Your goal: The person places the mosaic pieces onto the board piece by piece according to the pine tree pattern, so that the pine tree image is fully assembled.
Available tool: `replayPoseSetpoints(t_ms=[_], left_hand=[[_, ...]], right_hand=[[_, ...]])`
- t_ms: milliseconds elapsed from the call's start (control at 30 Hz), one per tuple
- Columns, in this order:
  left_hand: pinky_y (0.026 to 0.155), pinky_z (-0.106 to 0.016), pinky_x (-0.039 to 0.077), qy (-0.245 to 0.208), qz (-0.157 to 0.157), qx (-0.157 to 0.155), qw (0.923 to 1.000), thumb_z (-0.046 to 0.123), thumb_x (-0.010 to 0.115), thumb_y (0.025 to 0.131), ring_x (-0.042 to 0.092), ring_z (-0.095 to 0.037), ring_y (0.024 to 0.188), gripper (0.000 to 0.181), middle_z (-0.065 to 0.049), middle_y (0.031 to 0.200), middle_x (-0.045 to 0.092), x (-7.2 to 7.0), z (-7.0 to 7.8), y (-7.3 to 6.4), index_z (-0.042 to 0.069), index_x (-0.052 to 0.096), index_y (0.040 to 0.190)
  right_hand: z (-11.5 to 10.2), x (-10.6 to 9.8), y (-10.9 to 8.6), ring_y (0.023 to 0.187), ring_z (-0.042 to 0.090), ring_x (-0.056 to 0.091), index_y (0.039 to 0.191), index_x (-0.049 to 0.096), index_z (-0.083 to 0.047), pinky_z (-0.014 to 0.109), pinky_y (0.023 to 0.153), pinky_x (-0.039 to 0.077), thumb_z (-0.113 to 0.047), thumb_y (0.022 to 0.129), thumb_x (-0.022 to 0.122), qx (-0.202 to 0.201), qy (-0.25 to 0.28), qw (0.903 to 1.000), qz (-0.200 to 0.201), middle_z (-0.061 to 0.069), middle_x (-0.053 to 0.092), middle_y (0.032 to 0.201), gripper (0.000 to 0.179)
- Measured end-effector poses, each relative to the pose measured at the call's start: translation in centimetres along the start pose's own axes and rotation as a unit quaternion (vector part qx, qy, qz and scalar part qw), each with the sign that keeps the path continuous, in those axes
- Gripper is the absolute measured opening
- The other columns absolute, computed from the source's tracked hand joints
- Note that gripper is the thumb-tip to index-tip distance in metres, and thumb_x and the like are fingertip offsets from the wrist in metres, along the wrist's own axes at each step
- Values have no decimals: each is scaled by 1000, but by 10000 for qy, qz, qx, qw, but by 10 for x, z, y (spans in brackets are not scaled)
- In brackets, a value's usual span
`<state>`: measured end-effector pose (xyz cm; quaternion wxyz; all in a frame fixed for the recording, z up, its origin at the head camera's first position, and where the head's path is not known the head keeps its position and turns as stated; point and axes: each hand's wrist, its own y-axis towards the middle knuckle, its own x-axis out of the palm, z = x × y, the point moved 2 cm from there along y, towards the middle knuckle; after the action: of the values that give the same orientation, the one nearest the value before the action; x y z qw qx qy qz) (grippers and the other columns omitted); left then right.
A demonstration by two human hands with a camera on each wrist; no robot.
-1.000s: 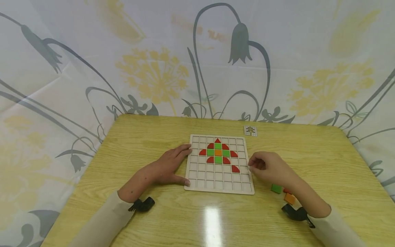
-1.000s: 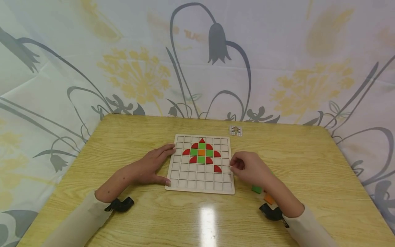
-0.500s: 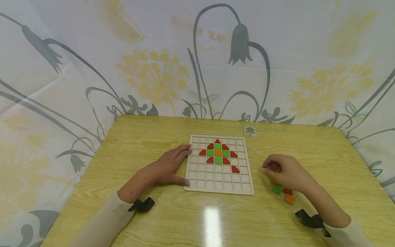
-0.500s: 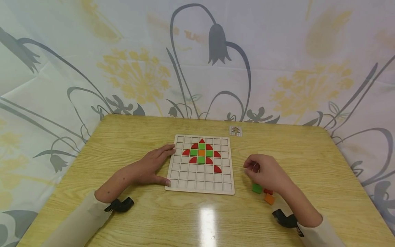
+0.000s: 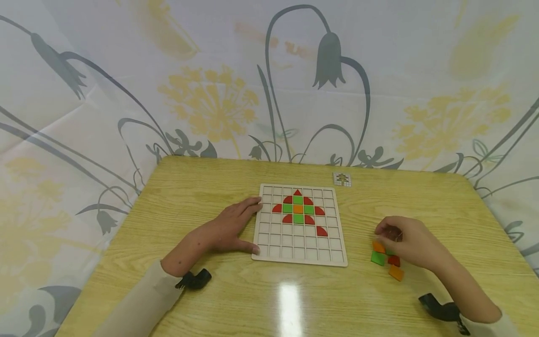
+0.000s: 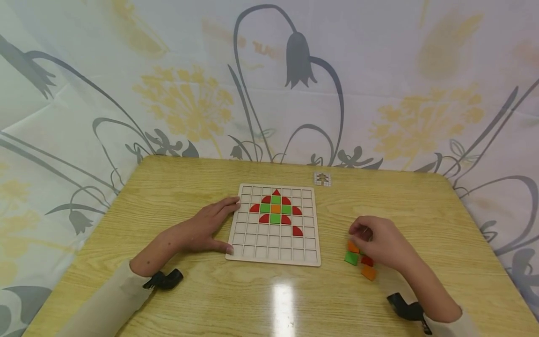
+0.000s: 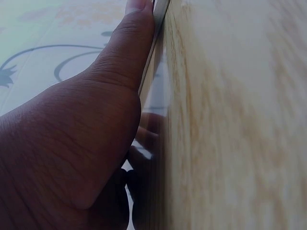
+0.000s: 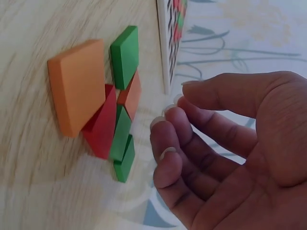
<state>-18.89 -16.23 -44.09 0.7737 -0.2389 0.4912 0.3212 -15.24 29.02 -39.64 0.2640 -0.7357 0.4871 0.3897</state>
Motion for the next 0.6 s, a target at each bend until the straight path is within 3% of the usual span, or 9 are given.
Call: replayPoseSetpoints(t_ms=[367,600], left_hand=[[128,-56,24,-5,-47,3,10000,69,76,87,15,-29,163,118,-7,178,11,0,0,0,9,19,170],[128,-57,24,-27,-48,-18,10000,69,76,87,16,-30,163,117,-8,178,11,0,-1,0,8,20,170]], right_hand=[[9,-6,-4,80,3,62,103,74,-10,26,68,55,-8,96,78,-98,-114,9995,-281,-7,70,94,7],[14,-11,-6,74,3,58,97,71,-10,26,64,51,-9,96,78,-7,-90,9971,-756,-7,65,87,7]])
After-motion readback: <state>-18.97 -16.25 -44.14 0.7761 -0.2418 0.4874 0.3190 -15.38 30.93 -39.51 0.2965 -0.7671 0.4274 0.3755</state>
